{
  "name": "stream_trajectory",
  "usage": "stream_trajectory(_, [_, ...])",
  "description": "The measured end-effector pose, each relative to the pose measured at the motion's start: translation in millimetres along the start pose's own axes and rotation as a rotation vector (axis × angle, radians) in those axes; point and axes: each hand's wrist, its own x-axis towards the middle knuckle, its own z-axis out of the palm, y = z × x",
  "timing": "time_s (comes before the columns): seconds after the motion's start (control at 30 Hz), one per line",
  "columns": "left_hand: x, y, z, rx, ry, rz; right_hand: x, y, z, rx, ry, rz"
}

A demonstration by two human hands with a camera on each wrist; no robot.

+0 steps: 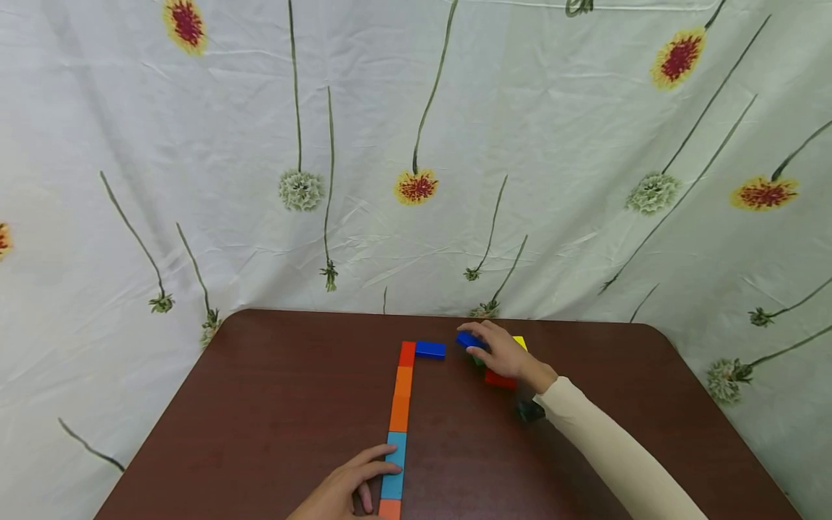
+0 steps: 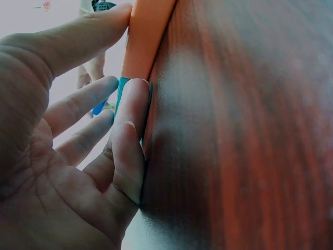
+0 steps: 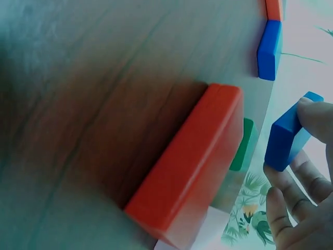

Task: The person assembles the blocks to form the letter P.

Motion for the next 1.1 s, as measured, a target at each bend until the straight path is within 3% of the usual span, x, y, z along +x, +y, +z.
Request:
stream_trajectory(0.5, [-0.5, -3.3, 2.4, 0.027, 0.017, 0.045, 0, -11, 13, 0.005, -0.018, 0.015])
stream_trajectory(1.1, [0.0, 1.4, 0.5, 0.009, 0.005, -0.004, 2, -14, 13, -0.085, -0.089, 0.078])
